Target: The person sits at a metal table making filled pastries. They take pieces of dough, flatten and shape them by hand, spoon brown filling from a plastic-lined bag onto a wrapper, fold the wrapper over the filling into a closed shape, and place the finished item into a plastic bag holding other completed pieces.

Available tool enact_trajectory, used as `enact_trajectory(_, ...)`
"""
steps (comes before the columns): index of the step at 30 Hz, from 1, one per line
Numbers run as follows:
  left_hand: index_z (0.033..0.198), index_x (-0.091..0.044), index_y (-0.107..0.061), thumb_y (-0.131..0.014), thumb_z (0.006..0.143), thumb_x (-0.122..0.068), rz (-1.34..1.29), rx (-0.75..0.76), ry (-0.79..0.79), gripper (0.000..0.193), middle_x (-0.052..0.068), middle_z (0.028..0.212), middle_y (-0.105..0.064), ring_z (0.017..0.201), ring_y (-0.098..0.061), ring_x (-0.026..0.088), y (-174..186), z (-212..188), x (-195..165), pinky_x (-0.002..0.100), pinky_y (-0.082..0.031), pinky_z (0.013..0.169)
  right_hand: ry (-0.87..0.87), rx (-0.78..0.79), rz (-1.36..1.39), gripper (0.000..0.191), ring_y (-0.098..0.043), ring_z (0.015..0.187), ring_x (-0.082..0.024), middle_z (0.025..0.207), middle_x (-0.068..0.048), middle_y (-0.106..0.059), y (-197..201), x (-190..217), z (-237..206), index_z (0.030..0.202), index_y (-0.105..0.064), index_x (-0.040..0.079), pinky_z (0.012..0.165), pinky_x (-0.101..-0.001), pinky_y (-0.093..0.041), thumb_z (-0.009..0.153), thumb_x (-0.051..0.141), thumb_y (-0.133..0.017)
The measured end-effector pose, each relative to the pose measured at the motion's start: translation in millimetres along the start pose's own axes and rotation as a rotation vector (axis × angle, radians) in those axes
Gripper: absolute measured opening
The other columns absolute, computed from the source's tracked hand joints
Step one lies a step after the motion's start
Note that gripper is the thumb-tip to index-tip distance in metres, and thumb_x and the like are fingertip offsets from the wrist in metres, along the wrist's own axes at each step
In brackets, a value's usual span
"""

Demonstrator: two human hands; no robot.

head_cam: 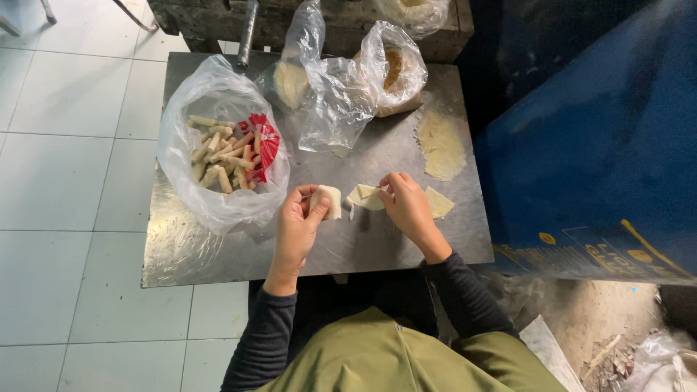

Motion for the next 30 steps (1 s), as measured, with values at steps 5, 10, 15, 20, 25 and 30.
enact_trajectory(5,0.122,0.0,-0.058,-0.067,0.098,-0.008,0.013,0.089,0.014,0.027,0.005,0.105,-0.073,0.091,-0.068,0.008,-12.6,-0.6,12.4,0.024,-0.056,0.084,0.202,-0.079,-0.11,0.024,-0.064,0.076,-0.031,0.094,-0.012,-0.063,11.8,10.0,-2.9,0.107,-0.069,0.007,0.069,-0.0419,-0.052,0.083,0.009,-0.073)
enact_trajectory(10,0.12,0.001,-0.061,-0.068,0.097,-0.008,0.106,0.081,0.019,0.025,0.006,0.1,-0.074,0.085,-0.069,0.009,-13.2,6.7,26.2,0.025,-0.058,0.078,0.414,-0.051,-0.08,0.01,-0.065,0.089,-0.033,0.096,-0.01,-0.065,4.4,11.9,7.0,0.095,-0.072,0.009,0.077,-0.0406,-0.053,0.086,0.007,-0.072)
enact_trajectory(15,0.116,0.002,-0.064,-0.066,0.097,-0.008,0.299,0.133,0.029,0.021,0.006,0.094,-0.075,0.081,-0.07,0.008,-16.5,25.3,45.7,0.025,-0.057,0.072,0.053,0.015,0.079,0.01,-0.067,0.088,-0.027,0.098,-0.009,-0.068,-3.9,7.9,20.6,0.102,-0.071,0.007,0.078,-0.0361,-0.054,0.092,0.009,-0.069)
enact_trajectory(20,0.116,0.001,-0.065,-0.066,0.097,-0.008,0.345,0.129,0.078,0.021,0.006,0.092,-0.076,0.079,-0.069,0.007,-10.9,25.5,52.7,0.024,-0.055,0.07,0.289,0.125,-0.008,0.019,-0.064,0.093,-0.031,0.1,-0.012,-0.065,12.4,6.3,18.9,0.099,-0.072,0.005,0.079,-0.0391,-0.052,0.08,0.009,-0.073)
enact_trajectory(25,0.115,0.001,-0.066,-0.066,0.096,-0.006,0.342,0.138,0.067,0.02,0.004,0.093,-0.076,0.08,-0.068,0.007,-11.6,22.3,48.1,0.023,-0.054,0.071,0.394,0.018,-0.094,0.006,-0.064,0.098,-0.033,0.102,-0.013,-0.065,6.2,5.2,23.2,0.097,-0.07,0.005,0.085,-0.04,-0.052,0.092,0.007,-0.069)
enact_trajectory(30,0.114,0.0,-0.066,-0.066,0.096,-0.006,0.374,0.148,0.046,0.019,0.004,0.097,-0.075,0.084,-0.068,0.006,-15.4,17.7,41.7,0.024,-0.055,0.074,0.051,-0.042,0.114,0.017,-0.065,0.082,-0.025,0.101,-0.01,-0.066,3.7,-7.1,31.6,0.111,-0.071,0.003,0.074,-0.0332,-0.052,0.097,0.008,-0.061)
Point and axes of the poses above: each hand's wrist, its own z-axis towards the middle knuckle, its own y-axis out of the back of the hand, x = y × z, the point moved 1 cm from there along z, towards the middle knuckle
